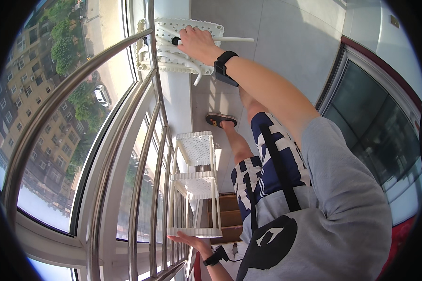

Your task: Assembling a white plastic multi-tier storage rack on a balcony.

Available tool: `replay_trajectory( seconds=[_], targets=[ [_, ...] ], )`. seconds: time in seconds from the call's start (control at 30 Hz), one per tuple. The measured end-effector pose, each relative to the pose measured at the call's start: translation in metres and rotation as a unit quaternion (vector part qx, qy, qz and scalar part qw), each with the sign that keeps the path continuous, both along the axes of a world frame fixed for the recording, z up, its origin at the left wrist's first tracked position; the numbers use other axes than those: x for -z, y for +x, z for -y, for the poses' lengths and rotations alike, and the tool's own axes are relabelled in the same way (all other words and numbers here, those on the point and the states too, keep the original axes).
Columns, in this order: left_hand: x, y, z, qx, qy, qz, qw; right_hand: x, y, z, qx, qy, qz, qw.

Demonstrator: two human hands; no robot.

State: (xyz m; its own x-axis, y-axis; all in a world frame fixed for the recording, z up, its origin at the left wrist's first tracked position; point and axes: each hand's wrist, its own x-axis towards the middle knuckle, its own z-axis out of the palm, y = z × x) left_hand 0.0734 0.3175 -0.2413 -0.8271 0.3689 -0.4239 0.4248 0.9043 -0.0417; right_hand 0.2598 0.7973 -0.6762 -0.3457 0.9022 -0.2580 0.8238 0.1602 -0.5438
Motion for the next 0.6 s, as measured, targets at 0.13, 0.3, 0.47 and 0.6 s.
replay_trajectory(
  seconds=[0.13, 0.3, 0.47, 0.6],
  targets=[
    [-0.010, -0.011, 0.012, 0.208, -0.047, -0.001, 0.977, -0.020, 0.001, 0.048, 0.071, -0.092, -0.057, 0.992],
    [-0.010, -0.003, 0.004, 0.157, -0.034, 0.004, 0.987, -0.010, -0.014, 0.075, 0.047, -0.145, -0.040, 0.987],
    [-0.014, -0.010, 0.011, 0.247, -0.068, 0.018, 0.966, -0.005, -0.025, 0.062, 0.029, -0.157, 0.006, 0.987],
    [-0.016, -0.012, 0.009, 0.228, -0.070, 0.023, 0.971, 0.004, -0.027, 0.056, 0.022, -0.147, 0.033, 0.988]
  ],
)
